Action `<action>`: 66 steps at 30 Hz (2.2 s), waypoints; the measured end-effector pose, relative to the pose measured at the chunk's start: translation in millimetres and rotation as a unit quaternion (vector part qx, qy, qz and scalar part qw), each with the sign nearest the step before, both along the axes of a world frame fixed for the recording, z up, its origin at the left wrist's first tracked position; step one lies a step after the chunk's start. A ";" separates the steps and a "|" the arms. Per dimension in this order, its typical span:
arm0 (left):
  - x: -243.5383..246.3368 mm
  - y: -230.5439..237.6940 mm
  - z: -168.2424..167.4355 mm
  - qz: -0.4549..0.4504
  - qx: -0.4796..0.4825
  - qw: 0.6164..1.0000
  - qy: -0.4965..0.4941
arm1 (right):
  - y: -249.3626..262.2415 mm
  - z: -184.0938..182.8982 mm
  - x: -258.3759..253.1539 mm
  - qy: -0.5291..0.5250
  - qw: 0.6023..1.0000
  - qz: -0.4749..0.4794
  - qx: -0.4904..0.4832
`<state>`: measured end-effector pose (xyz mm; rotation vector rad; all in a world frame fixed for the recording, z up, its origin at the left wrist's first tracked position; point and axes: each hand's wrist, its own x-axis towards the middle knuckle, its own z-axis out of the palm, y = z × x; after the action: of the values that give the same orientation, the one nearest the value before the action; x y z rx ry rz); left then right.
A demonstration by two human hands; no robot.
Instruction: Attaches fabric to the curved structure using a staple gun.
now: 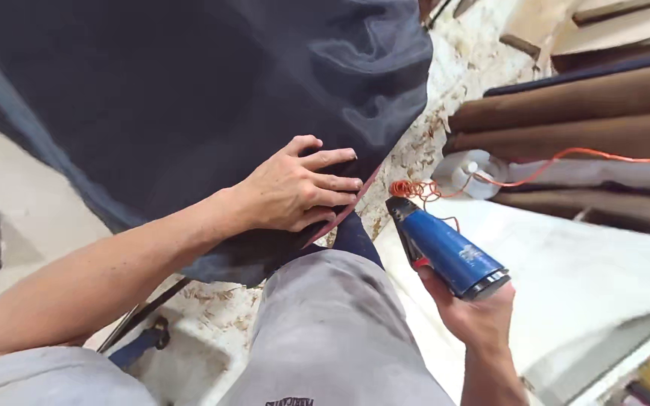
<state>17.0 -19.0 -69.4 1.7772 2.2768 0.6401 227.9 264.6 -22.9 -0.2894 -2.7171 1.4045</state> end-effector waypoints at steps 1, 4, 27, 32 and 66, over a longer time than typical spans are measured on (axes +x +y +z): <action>-2.0 1.4 -1.0 -0.004 -0.004 1.000 -0.004 | -7.3 2.0 7.7 -0.009 1.000 -0.009 0.008; -6.6 4.8 -3.6 -0.007 -0.003 1.000 -0.007 | -28.4 5.0 20.6 -0.020 1.000 -0.023 0.007; 1.3 8.0 -12.2 0.025 0.003 0.999 -0.039 | -58.9 42.1 -26.2 -0.121 0.976 0.101 0.150; 0.8 9.0 -12.2 0.022 0.003 0.999 -0.046 | -61.9 45.7 -29.1 -0.131 0.972 0.104 0.164; 121.2 -40.1 23.0 0.343 0.060 0.936 0.053 | -52.4 33.6 39.1 -0.082 0.992 -0.095 0.020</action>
<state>138.2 -59.1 -46.5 1.0274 2.9978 0.8099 267.0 212.2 10.8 -0.6709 -2.7515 1.3272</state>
